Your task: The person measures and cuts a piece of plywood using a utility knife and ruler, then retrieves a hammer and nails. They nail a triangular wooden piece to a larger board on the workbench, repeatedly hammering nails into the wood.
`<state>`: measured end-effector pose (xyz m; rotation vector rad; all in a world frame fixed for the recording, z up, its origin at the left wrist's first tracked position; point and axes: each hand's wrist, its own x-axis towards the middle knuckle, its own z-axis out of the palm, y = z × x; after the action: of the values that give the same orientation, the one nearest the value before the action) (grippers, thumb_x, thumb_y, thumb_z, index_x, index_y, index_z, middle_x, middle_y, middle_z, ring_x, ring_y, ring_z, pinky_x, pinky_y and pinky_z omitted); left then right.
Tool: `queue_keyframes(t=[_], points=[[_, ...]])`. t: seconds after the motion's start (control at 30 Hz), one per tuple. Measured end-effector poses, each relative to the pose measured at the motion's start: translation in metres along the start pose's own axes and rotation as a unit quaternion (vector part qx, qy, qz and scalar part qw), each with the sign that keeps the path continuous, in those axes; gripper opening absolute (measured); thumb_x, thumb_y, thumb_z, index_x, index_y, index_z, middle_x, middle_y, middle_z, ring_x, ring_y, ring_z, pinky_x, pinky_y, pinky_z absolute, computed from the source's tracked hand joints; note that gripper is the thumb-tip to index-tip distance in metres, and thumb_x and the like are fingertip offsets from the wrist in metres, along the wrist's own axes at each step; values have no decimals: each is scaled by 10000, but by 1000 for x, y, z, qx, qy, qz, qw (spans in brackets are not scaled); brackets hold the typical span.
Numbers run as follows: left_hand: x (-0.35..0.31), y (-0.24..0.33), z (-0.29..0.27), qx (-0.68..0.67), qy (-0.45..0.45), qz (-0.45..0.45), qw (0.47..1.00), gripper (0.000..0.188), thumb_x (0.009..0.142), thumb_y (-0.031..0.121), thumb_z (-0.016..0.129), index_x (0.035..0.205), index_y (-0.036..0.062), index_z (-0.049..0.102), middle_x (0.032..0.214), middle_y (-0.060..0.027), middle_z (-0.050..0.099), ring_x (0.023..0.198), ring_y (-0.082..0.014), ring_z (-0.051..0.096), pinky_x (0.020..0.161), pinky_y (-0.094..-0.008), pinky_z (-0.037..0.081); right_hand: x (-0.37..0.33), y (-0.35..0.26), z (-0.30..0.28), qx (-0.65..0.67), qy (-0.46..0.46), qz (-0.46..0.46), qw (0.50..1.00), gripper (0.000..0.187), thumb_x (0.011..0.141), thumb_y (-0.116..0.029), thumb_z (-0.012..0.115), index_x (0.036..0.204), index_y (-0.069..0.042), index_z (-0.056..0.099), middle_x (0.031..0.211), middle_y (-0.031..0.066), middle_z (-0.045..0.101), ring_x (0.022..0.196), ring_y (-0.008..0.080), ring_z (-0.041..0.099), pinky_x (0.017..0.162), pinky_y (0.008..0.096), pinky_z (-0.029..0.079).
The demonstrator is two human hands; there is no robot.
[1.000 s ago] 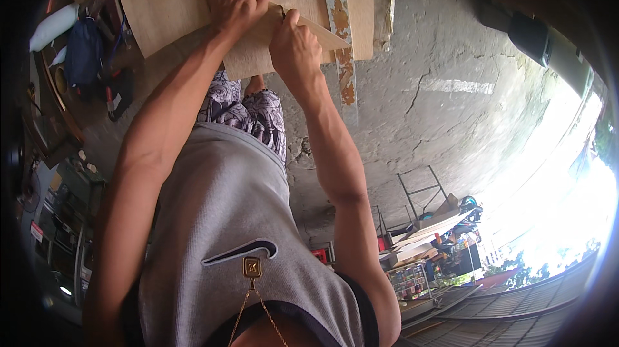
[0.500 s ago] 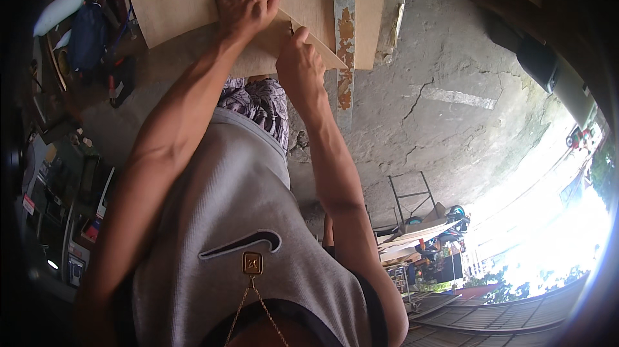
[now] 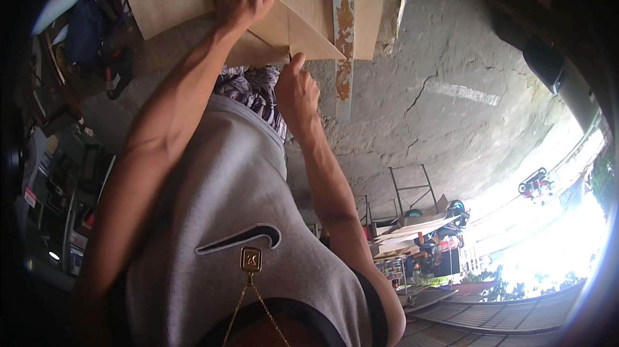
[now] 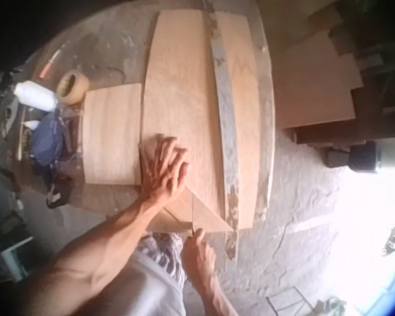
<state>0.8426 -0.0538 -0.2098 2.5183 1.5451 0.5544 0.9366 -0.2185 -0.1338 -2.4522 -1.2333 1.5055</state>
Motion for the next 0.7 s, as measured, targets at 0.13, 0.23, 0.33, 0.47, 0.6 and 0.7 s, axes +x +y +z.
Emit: queue_keyframes(t=[0.13,0.23,0.33,0.47,0.6,0.7], points=[[-5,4,-12,1,-25,6,1000,341,903,256,596,1207,109,544,1384,-156,421,1368,-411,362,1028,-749,235,-60,86,68,-34,-29,63,997,267,978,-219,496,1040,18,390,732,345,623,733,554,614,642,602,492],[0,-3,-1,-58,22,25,998,348,890,235,621,1197,88,547,1383,-172,414,1362,-419,363,1033,-695,271,-75,93,73,10,-12,96,995,282,969,-244,523,1071,-13,398,742,330,633,727,545,622,620,598,483],[3,-4,-8,-71,50,61,994,304,866,214,650,1126,76,572,1292,-159,471,1275,-404,429,982,-598,362,-68,72,47,88,93,100,987,247,967,-210,515,1107,-42,401,714,299,631,660,503,627,565,576,479],[2,-12,-10,-77,66,168,981,210,854,290,671,919,94,633,1088,-93,564,1088,-339,518,890,-477,428,-13,45,-18,69,285,-55,954,317,933,-141,529,1183,-12,384,698,261,635,618,472,618,555,557,472],[-14,-18,-5,-92,63,260,959,323,879,421,677,789,112,651,978,-28,616,1025,-269,558,858,-433,440,60,0,-65,-27,326,-209,922,402,904,-147,570,1259,-27,422,874,255,646,751,427,650,623,507,516],[-13,-5,-14,-74,73,270,957,334,891,406,674,735,112,639,851,-22,649,874,-228,617,762,-405,453,99,-2,-65,-112,321,-282,897,455,904,-166,581,1321,-58,435,1044,239,629,935,395,647,755,487,530]])
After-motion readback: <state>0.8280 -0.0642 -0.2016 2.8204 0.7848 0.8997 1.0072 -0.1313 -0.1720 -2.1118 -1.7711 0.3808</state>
